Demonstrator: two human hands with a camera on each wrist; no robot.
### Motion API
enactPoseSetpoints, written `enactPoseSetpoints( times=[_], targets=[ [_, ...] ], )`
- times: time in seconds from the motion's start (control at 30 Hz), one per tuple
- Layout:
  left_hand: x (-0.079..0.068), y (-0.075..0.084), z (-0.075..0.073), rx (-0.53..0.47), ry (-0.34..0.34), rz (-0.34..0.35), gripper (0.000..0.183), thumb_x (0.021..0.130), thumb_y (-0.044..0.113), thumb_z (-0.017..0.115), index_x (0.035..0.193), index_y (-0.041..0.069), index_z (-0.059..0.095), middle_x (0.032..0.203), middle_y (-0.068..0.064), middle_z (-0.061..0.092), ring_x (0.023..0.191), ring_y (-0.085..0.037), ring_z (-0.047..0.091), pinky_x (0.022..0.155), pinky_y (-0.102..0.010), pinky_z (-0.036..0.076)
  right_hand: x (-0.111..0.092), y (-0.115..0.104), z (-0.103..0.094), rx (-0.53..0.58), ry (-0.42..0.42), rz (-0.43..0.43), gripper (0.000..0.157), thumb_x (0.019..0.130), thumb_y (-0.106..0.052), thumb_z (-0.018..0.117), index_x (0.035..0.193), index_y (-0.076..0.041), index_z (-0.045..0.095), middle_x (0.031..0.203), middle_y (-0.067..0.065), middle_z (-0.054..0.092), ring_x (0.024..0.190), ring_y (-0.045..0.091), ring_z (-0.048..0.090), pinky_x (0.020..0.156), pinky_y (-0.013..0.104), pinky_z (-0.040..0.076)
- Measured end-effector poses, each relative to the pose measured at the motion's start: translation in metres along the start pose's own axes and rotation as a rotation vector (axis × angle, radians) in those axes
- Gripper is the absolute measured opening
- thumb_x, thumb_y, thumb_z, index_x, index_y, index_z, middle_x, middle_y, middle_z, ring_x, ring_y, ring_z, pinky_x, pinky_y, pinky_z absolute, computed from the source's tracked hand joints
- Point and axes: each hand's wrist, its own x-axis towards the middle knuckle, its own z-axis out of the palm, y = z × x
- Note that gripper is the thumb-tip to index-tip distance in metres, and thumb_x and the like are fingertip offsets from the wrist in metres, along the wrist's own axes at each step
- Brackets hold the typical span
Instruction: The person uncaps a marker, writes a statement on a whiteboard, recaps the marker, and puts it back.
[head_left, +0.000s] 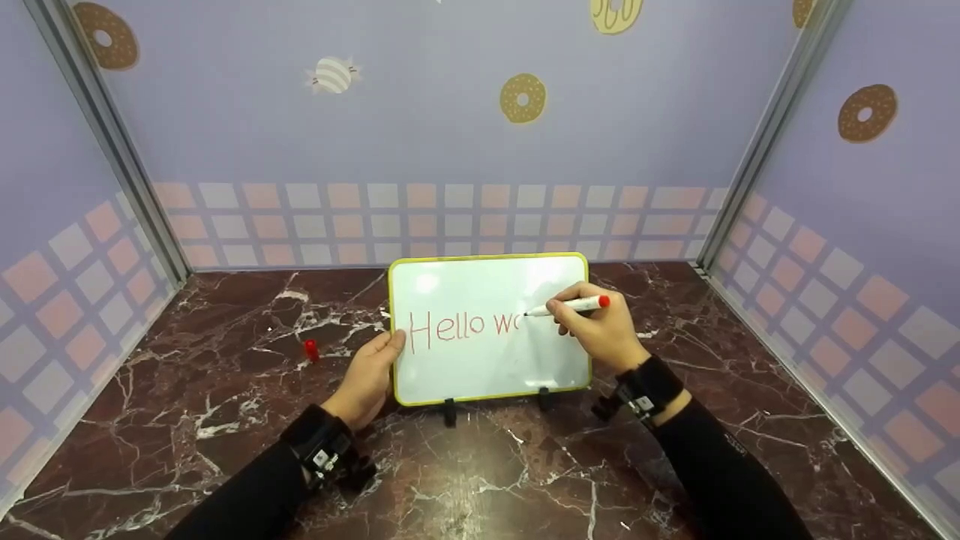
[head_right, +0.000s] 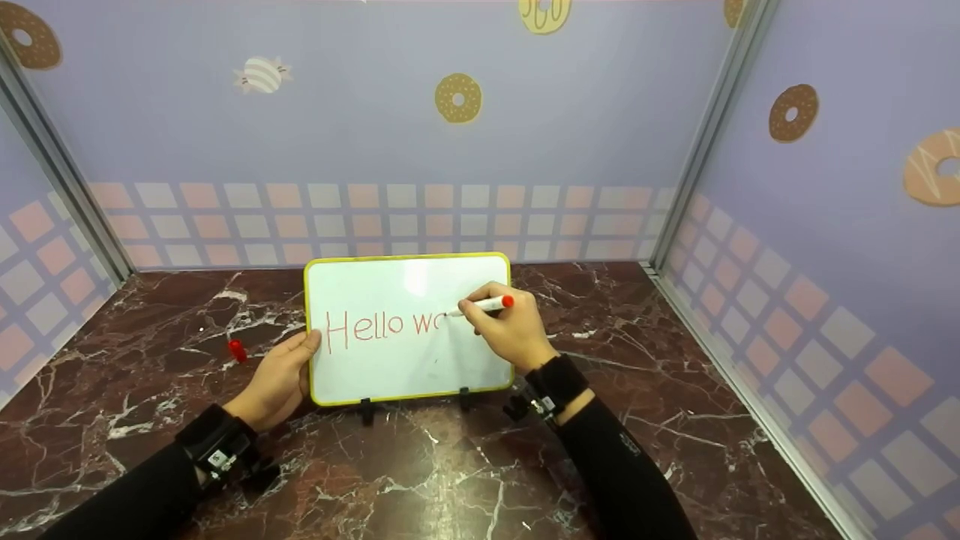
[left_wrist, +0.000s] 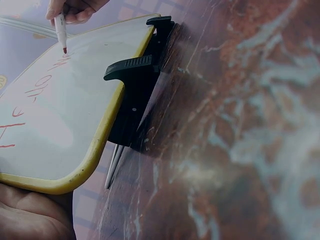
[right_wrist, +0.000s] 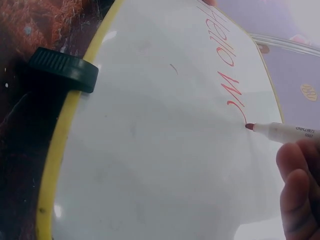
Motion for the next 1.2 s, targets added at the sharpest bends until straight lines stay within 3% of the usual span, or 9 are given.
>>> enactPoseSetpoints(
  times=[0.27, 0.87, 1.2],
  targets=[
    [-0.0025, 0.0019, -0.0015, 0.018, -0.027, 0.001, 0.047, 0.124, 0.029, 0.040, 0.144, -0.010, 0.057, 0.123, -0.015, 0.076, 0.107, -0.023, 0.075, 0.090, -0.037, 0.063, -0.0009, 0.0004, -0.0004, 0.010, 0.001, -0.012, 0.013, 0.099, 0.005, 0.080, 0.088, 0.000, 0.076, 0.071, 0.008, 0.072, 0.057, 0.016, 0.067, 0.054, 0.022, 0.055],
    [-0.0029, 0.0016, -0.0012, 0.027, -0.010, 0.008, 0.047, 0.124, 0.027, 0.040, 0.146, -0.012, 0.056, 0.126, -0.018, 0.076, 0.107, -0.022, 0.076, 0.091, -0.036, 0.062, -0.0016, 0.0002, 0.0013, -0.051, -0.019, -0.004, 0.017, 0.097, 0.004, 0.082, 0.084, -0.005, 0.076, 0.067, 0.001, 0.071, 0.052, 0.015, 0.064, 0.050, 0.023, 0.053],
    [-0.0022, 0.0017, -0.0008, 0.024, -0.006, 0.002, 0.044, 0.124, 0.027, 0.040, 0.142, -0.010, 0.058, 0.124, -0.017, 0.077, 0.107, -0.023, 0.076, 0.090, -0.037, 0.063, -0.0027, 0.0012, 0.0038, -0.024, -0.037, 0.023, 0.015, 0.099, 0.001, 0.081, 0.085, -0.004, 0.078, 0.068, 0.012, 0.071, 0.053, 0.015, 0.064, 0.052, 0.022, 0.055]
  ],
)
